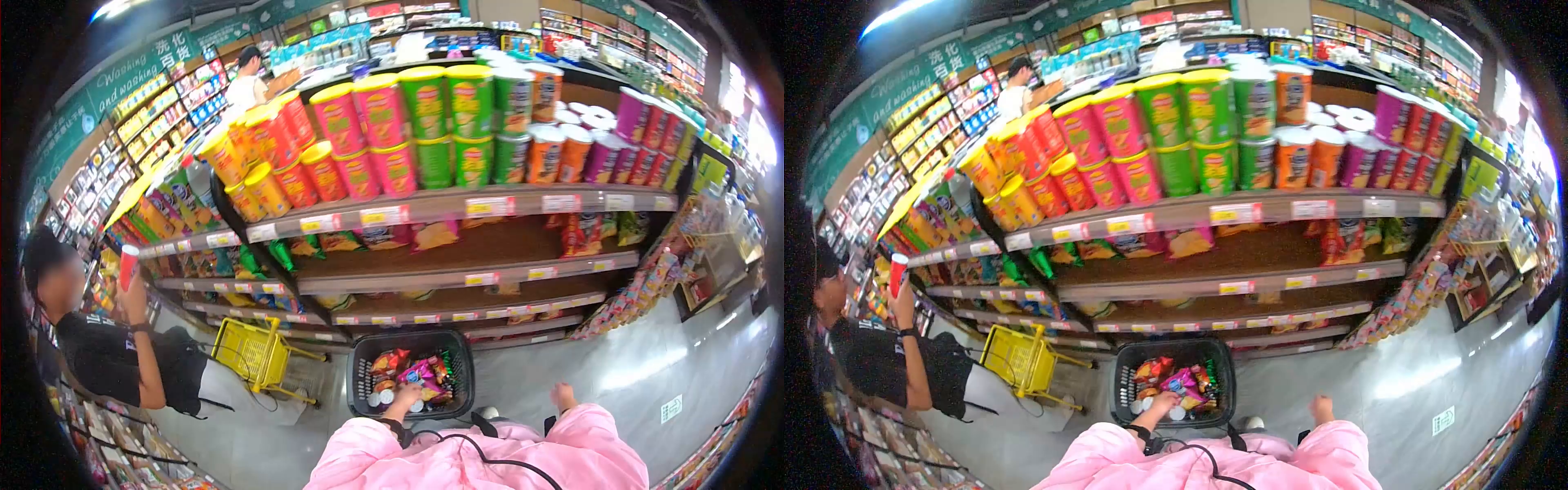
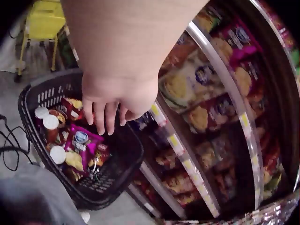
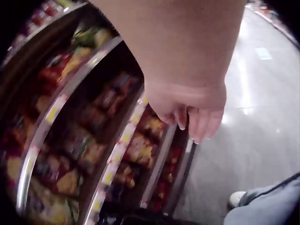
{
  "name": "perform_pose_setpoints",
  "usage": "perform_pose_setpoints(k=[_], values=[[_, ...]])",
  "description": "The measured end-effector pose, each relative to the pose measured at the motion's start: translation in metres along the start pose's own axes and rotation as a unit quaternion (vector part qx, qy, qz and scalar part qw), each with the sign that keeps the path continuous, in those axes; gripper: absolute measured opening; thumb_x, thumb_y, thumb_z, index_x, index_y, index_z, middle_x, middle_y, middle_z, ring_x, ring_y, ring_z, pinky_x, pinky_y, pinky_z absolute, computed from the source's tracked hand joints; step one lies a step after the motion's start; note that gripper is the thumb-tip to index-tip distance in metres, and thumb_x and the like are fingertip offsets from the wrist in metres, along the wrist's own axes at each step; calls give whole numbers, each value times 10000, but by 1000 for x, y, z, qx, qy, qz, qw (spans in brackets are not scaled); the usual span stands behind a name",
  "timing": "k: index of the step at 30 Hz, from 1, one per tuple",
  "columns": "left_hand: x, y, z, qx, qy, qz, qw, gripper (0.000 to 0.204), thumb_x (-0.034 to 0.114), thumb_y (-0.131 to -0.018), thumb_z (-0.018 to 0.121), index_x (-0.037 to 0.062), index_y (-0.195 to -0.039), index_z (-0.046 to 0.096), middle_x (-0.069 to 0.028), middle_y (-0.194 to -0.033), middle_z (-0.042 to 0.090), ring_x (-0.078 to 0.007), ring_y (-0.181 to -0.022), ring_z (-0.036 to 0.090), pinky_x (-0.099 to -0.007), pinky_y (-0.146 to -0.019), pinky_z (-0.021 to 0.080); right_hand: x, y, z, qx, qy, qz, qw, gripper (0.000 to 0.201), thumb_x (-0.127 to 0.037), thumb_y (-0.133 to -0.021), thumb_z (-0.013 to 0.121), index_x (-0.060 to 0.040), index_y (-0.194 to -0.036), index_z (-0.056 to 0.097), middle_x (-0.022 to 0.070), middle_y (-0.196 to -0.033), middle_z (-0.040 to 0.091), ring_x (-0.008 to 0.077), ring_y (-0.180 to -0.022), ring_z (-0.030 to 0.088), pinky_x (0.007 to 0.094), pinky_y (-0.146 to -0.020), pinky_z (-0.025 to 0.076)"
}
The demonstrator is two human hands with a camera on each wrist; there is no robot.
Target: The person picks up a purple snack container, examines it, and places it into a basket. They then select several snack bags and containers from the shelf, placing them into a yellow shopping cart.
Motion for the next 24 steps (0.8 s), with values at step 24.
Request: perform_pose_setpoints(k=[24], values=[[47, 70, 77, -80, 55, -247, 964, 358, 358, -798, 451, 47, -960, 526, -84, -865, 575, -220, -655, 589, -314, -495, 421, 9, 0, -128, -70, -261, 118, 955, 337, -261, -776, 459, -72, -1051, 419, 157, -971, 504, 271, -723, 520, 391, -686, 426]])
Point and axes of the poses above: each hand's wrist, its own y-axis away from the middle knuckle, its own z-axis out of the palm, x = y × z, the point moved 2 cm from there along -y, towards the middle knuckle
